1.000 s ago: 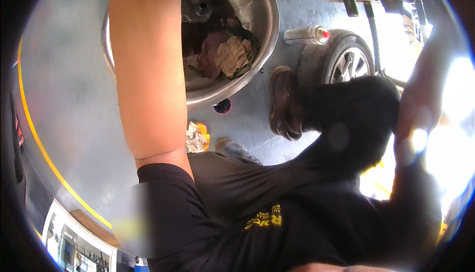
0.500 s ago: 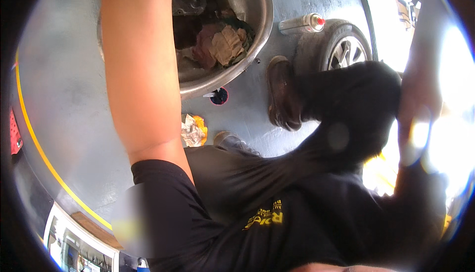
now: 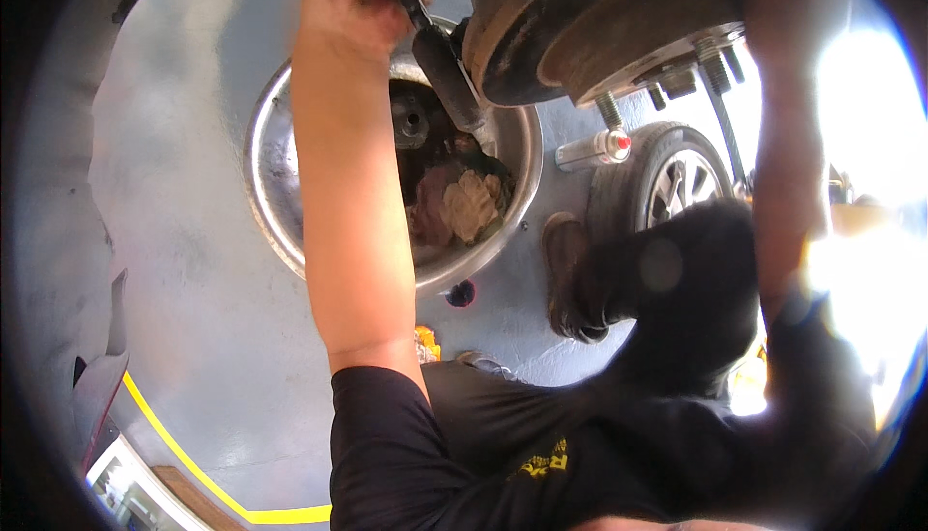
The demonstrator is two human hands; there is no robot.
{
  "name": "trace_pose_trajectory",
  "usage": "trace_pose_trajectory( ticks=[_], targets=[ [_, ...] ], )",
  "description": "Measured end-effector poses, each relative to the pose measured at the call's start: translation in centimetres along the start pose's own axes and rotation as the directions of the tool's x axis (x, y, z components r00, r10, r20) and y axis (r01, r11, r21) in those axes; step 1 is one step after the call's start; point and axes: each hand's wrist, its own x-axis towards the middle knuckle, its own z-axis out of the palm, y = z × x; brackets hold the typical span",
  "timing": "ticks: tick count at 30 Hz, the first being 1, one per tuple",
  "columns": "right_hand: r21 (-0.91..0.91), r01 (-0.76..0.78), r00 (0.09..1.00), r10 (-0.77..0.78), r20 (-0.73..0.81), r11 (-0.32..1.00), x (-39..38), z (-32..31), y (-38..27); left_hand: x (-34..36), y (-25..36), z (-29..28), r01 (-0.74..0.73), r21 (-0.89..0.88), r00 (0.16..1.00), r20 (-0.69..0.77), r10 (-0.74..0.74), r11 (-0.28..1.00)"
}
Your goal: The person works on a car's brake assembly, using a syringe to apply lubricant to the caliper and piston. They wipe the components with a cloth and use a tool to adjust parts of the brake system.
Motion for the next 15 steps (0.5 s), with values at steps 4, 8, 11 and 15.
trace_pose_trajectory(
  ticks=[4, 8, 11, 15],
  targets=[
    [0.011, 0.002, 1.000, -0.002, -0.015, 1.000, 0.2, 0.9, -0.2, -1.1, -1.8, 1.0, 0.079, 0.064, 0.993, -0.087, -0.074, 0.995],
    [0.047, 0.025, 1.000, -0.025, -0.008, 0.999, 0.4, 0.1, -0.5, -2.5, -3.5, 1.1, 0.007, 0.517, 0.919, -0.340, 0.197, 0.856],
    [0.195, 0.102, 0.993, -0.111, 0.035, 0.976, 0.6, 0.3, -0.5, -1.9, -1.4, -0.8, 0.014, 0.330, 0.997, -0.077, 0.012, 0.944],
    [0.015, 0.204, 0.979, -0.204, 0.026, 0.979, 0.5, 0.8, -0.7, -0.4, 0.6, -2.6, -0.012, 0.144, 0.999, -0.033, 0.017, 0.990]
  ],
)
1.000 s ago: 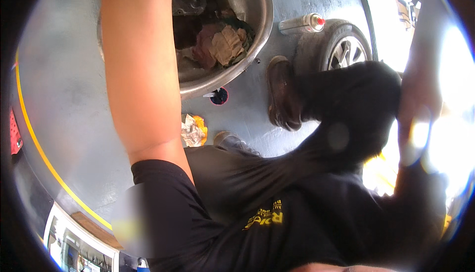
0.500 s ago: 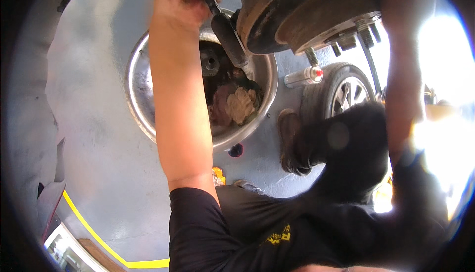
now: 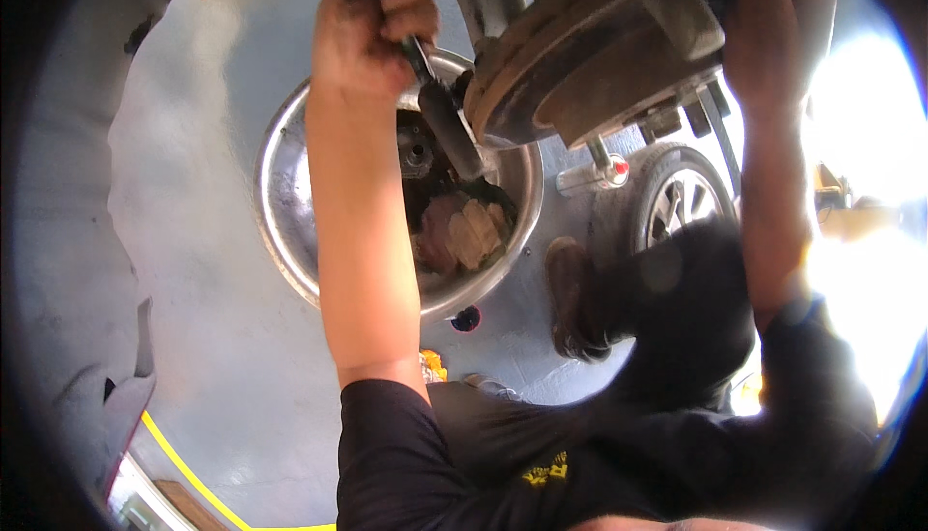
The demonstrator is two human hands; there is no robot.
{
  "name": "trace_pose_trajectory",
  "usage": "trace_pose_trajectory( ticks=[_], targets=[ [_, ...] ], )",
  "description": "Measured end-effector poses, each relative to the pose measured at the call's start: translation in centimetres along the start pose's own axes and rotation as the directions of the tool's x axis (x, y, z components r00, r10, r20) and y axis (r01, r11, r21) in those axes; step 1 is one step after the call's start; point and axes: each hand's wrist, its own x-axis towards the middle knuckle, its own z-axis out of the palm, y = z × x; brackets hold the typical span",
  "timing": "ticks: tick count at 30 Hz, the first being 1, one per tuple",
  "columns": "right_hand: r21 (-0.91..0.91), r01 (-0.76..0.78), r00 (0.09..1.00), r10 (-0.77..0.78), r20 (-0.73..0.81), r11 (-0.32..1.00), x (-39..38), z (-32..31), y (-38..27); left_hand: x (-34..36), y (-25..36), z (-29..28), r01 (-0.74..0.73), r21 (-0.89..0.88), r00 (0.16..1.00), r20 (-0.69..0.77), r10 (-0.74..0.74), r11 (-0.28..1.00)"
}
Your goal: The person works on a car's brake assembly, using a syringe to apply lubricant to the caliper and piston. They wipe the components with a cloth and use a tool to adjust parts of the brake system.
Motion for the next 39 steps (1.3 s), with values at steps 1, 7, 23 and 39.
trace_pose_trajectory(
  ticks=[1, 7, 23, 39],
  targets=[
    [-0.137, 0.028, 0.999, -0.025, 0.026, 0.990, 0.2, -0.2, -0.1, 0.4, 0.2, 0.5, 0.046, -0.178, 0.998, 0.056, -0.036, 0.983],
    [-0.026, -0.177, 0.978, 0.174, -0.112, 0.984, -0.5, 0.2, 1.2, -1.5, -4.6, 7.1, -0.024, 0.214, 0.923, -0.370, 0.103, 0.977],
    [-0.561, -0.142, 0.990, 0.107, -0.095, 0.815, -0.2, 0.2, 0.4, 0.3, -1.7, 2.6, 0.131, -0.165, 0.990, 0.076, -0.120, 0.978],
    [-0.089, -0.264, 0.956, 0.249, -0.155, 0.960, 0.2, 1.0, -0.8, 0.7, -0.4, 1.4, 0.030, -0.252, 0.999, 0.048, -0.018, 0.967]
  ],
)
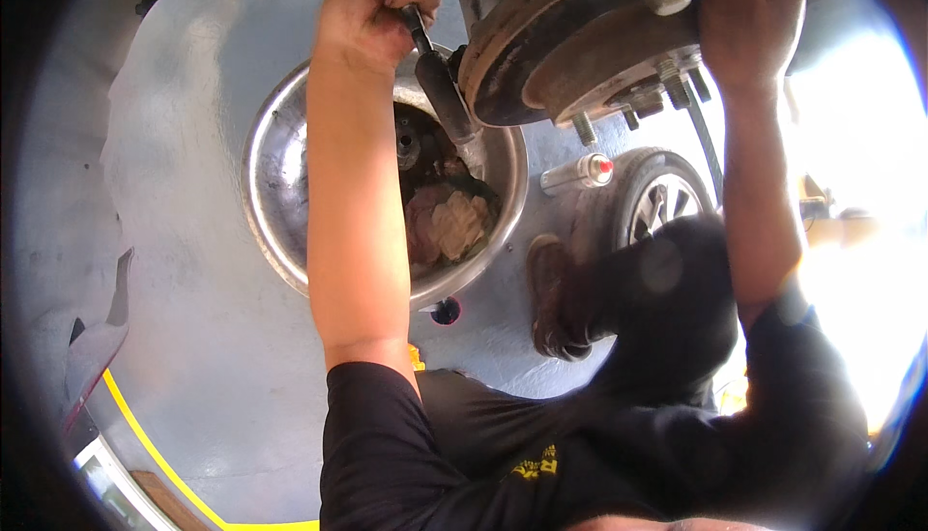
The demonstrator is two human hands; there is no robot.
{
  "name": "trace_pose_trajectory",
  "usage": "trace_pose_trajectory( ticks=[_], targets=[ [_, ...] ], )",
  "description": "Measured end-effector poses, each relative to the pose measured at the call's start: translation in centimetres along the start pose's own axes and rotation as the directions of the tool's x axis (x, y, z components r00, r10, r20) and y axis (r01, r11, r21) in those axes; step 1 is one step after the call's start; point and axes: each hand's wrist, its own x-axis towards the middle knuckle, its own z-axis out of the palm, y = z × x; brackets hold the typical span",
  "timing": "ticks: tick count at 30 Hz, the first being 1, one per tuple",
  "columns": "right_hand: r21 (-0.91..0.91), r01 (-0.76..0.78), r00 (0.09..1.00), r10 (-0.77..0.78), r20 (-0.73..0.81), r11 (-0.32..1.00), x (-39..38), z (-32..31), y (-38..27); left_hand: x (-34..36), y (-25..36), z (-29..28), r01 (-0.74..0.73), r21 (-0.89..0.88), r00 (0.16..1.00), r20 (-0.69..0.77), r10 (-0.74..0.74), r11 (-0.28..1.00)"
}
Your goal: The person works on a car's brake assembly, using a syringe to apply lubricant to the caliper and piston. They wipe the components with a cloth and use a tool to adjust parts of the brake system.
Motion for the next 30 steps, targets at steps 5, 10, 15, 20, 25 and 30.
trace_pose_trajectory(
  ticks=[5, 10, 15, 20, 25, 30],
  targets=[
    [0.065, -0.102, 0.995, 0.101, 0.024, 0.993, 0.1, -0.6, -1.0, -2.3, -4.5, 3.7, -0.020, 0.293, 0.962, -0.253, 0.098, 0.956],
    [0.393, -0.260, 0.965, 0.250, 0.078, 0.882, 0.5, -0.3, -2.4, -2.6, -1.9, 0.4, 0.019, 0.368, 0.997, 0.059, -0.043, 0.930],
    [0.031, 0.082, 0.996, -0.083, 0.027, 0.996, 0.3, 0.1, 0.1, 0.7, 1.7, -2.1, -0.048, 0.144, 0.998, 0.053, 0.041, 0.988],
    [0.101, -0.054, 0.998, 0.053, 0.017, 0.993, -0.1, 0.0, 1.3, -0.2, 4.0, -4.5, -0.076, 0.339, 0.997, 0.028, 0.071, 0.938],
    [-0.220, 0.166, 0.986, -0.158, 0.054, 0.961, 0.1, -0.6, 1.2, -1.9, 3.6, -2.1, -0.106, 0.274, 0.991, 0.105, 0.080, 0.956],
    [-0.026, 0.127, 0.992, -0.127, 0.002, 0.992, 0.3, 0.1, 0.8, -3.8, 5.5, -2.9, -0.185, 0.229, 0.982, 0.083, 0.171, 0.956]
  ],
)
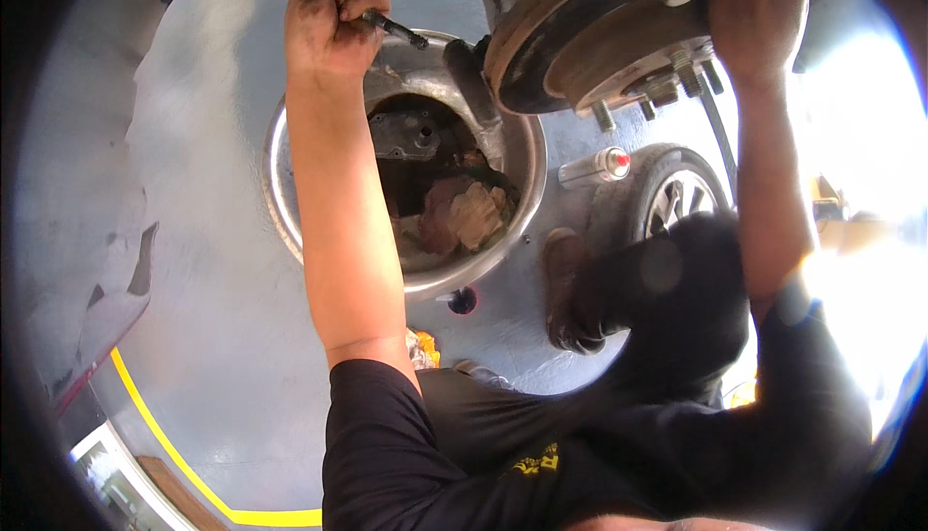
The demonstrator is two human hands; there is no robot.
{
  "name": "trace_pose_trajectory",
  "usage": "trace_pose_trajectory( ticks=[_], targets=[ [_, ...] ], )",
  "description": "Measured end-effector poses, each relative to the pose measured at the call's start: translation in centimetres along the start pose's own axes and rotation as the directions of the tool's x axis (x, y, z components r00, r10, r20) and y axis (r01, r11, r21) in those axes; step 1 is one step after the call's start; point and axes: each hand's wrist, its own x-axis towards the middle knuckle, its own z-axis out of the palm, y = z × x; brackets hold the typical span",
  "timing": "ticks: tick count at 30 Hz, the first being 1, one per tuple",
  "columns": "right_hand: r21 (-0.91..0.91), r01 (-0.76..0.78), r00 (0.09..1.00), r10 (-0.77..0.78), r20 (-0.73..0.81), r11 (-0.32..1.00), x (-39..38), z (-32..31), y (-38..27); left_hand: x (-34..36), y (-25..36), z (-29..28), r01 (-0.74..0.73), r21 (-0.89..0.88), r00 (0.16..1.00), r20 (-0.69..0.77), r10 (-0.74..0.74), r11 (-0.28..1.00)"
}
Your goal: The person works on a car's brake assembly, using a syringe to apply lubricant to the caliper and piston. They wipe the components with a cloth and use a tool to adjust parts of the brake system.
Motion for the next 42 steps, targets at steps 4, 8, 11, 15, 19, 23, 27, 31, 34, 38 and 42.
trace_pose_trajectory(
  ticks=[4, 8, 11, 15, 19, 23, 27, 31, 34, 38, 42],
  targets=[
    [0.089, -0.164, 0.984, 0.157, 0.080, 0.982, 0.6, -1.3, -3.4, -1.4, 0.2, 1.8, -0.040, 0.040, 0.999, 0.017, 0.039, 0.998],
    [-0.093, 0.021, 0.999, -0.024, -0.029, 0.995, 0.2, -0.9, 0.8, -2.3, -0.1, 4.3, -0.123, 0.253, 0.985, -0.087, 0.149, 0.960],
    [-0.110, -0.077, 0.997, 0.080, 0.022, 0.991, -0.1, -1.6, -0.9, -3.5, -0.1, 5.8, -0.142, 0.377, 0.953, -0.197, 0.229, 0.915],
    [0.375, -0.096, 0.891, -0.089, 0.446, 0.922, -2.9, -5.5, -8.4, -5.1, -1.0, 7.7, -0.103, 0.325, 0.947, -0.258, 0.193, 0.940],
    [0.505, -0.585, 0.162, -0.519, 0.839, 0.634, -6.0, -5.6, -13.1, -7.8, -0.8, 7.0, -0.043, 0.466, 0.919, -0.329, 0.218, 0.884],
    [0.383, -0.219, -0.558, -0.437, 0.706, 0.898, -17.1, 1.0, -9.6, -8.7, -1.5, 4.5, 0.083, 0.258, 0.978, -0.205, -0.029, 0.963],
    [0.163, -0.171, -0.309, -0.210, 0.928, 0.972, -24.3, 10.8, -8.7, -12.2, -3.5, 5.8, 0.106, 0.530, 0.729, -0.617, 0.296, 0.842],
    [0.166, -0.052, -0.244, -0.174, 0.954, 0.985, -28.8, 15.4, -12.2, -17.3, -3.7, 6.5, 0.195, 0.550, 0.663, -0.684, 0.304, 0.812],
    [0.176, 0.032, -0.147, -0.170, 0.974, 0.984, -30.2, 14.7, -14.5, -20.5, -3.1, 7.6, 0.186, 0.560, 0.630, -0.699, 0.340, 0.807],
    [0.236, -0.047, -0.270, -0.240, 0.932, 0.971, -30.5, 16.1, -13.8, -22.9, -2.9, 9.3, 0.171, 0.554, 0.550, -0.739, 0.388, 0.814],
    [0.362, -0.300, -0.182, -0.426, 0.886, 0.882, -28.2, 18.7, -10.4, -23.3, -3.5, 9.5, 0.127, 0.543, 0.552, -0.734, 0.396, 0.830]
  ],
)
